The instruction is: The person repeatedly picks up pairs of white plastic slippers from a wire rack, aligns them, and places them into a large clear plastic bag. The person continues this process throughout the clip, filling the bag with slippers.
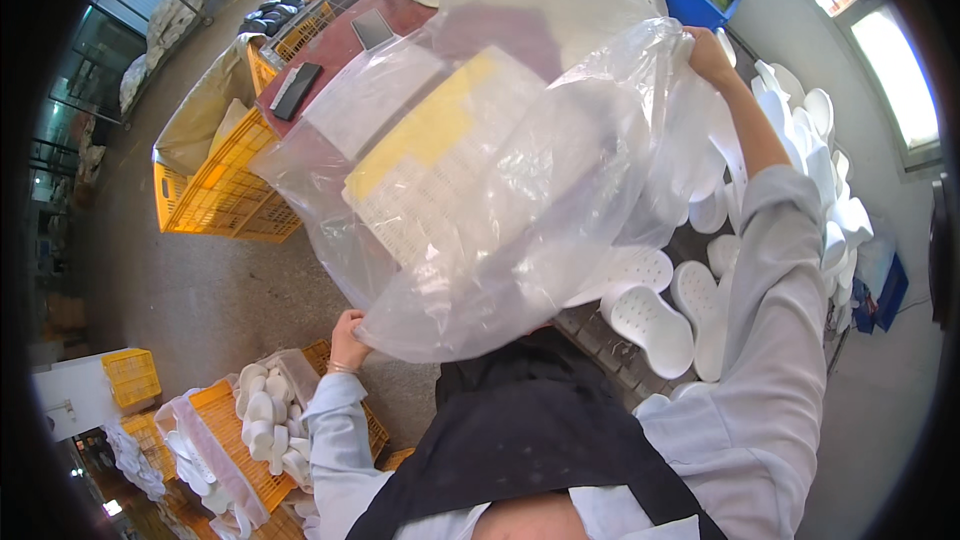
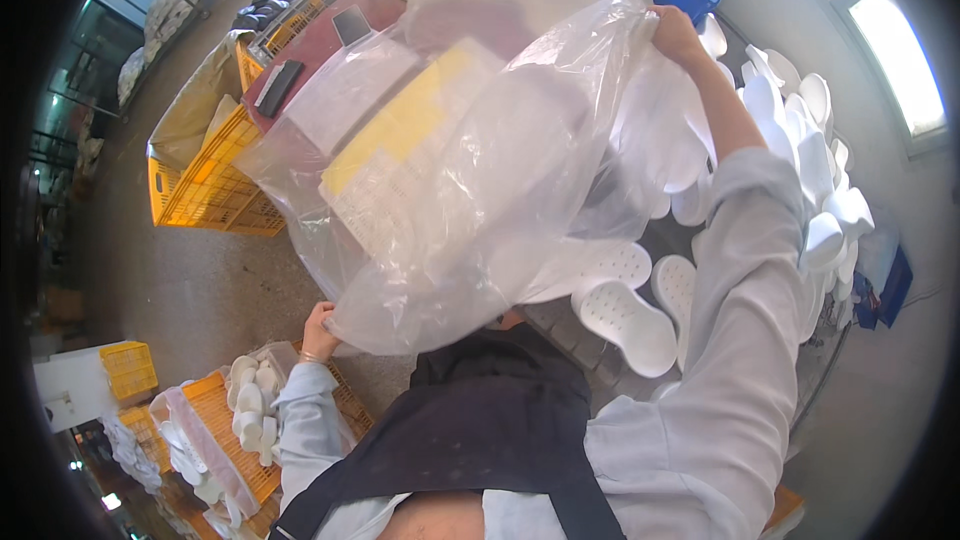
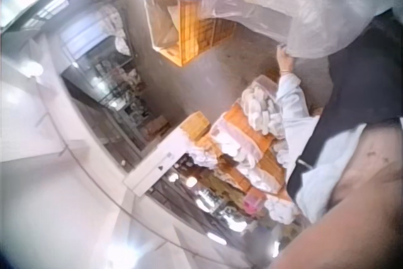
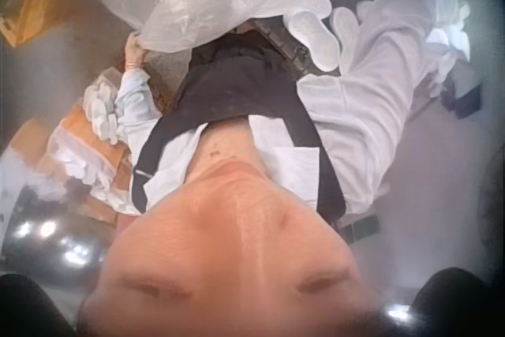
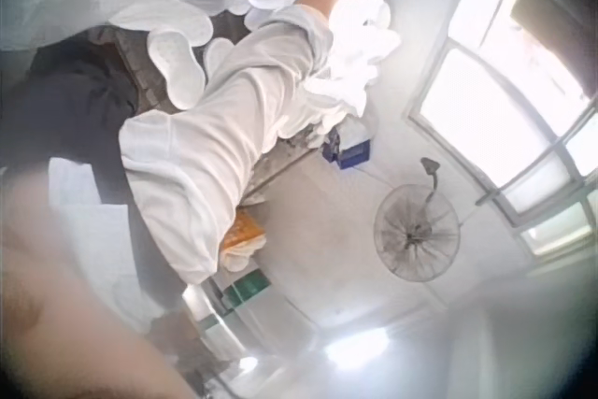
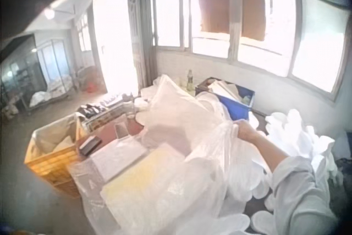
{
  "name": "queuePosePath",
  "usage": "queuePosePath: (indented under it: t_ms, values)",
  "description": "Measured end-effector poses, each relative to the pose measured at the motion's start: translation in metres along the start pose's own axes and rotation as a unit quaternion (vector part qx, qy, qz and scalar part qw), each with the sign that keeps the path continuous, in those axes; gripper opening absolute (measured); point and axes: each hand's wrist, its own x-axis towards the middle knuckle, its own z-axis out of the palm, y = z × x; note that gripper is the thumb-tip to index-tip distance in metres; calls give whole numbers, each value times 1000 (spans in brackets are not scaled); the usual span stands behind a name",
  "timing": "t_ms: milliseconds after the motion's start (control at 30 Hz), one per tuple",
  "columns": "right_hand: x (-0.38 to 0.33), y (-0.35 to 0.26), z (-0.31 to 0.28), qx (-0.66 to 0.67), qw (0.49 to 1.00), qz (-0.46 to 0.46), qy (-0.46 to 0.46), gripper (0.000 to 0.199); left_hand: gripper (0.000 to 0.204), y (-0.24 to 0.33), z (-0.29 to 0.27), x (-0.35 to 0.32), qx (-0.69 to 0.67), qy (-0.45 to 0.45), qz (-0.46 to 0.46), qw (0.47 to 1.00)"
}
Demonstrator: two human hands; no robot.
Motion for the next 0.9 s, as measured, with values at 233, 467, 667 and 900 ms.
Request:
queuePosePath:
  t_ms: [233, 467, 667, 900]
  values:
    - [33, 57, 13, -390, 915, -86, 67, 19, 23, -22, -39, 1, 75, 266, -153, 949]
    - [97, 201, 23, -322, 933, 161, -19, 42, 43, -71, -112, 21, -227, 199, -142, 943]
    - [-80, 38, 34, -142, 981, 91, 98, 22, 52, 14, -119, 80, -323, 212, -377, 842]
    - [-259, -1, 169, 71, 892, 86, -438, 50, 37, 190, -17, 126, -257, -31, 40, 965]
